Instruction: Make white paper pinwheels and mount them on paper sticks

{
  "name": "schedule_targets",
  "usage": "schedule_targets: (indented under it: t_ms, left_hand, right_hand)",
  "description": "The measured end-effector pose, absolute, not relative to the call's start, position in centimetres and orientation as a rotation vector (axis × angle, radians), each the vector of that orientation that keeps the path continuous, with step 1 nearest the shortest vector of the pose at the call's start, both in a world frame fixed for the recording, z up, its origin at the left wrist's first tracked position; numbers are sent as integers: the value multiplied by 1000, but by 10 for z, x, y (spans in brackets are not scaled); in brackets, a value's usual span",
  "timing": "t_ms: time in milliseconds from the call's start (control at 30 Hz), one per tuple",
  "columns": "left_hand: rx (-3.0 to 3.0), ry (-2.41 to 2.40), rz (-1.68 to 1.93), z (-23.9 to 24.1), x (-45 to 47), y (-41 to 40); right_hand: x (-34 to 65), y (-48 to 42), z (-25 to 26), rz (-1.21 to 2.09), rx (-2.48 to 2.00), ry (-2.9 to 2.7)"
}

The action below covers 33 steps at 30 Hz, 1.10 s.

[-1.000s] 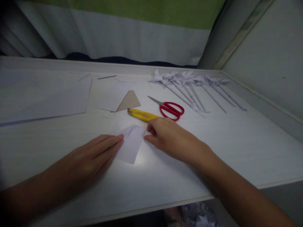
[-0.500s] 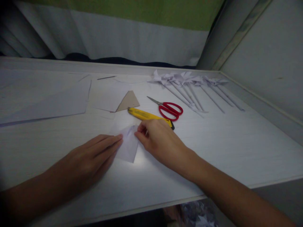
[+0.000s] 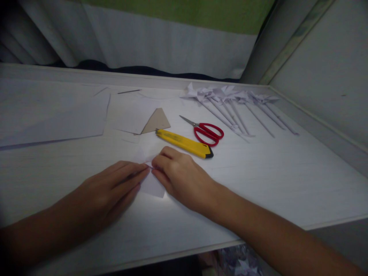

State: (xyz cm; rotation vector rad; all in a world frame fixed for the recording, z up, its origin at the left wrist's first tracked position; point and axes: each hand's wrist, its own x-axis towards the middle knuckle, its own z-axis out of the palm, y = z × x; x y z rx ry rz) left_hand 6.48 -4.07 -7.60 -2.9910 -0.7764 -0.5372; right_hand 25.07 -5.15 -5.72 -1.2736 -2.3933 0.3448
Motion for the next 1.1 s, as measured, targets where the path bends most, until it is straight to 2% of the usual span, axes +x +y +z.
schedule_targets:
  t_ms: [1100]
  left_hand:
    - [-3092,-802,-529,-72,55,-38]
  right_hand:
    - [250,-53,-59,231,-1166,-2654]
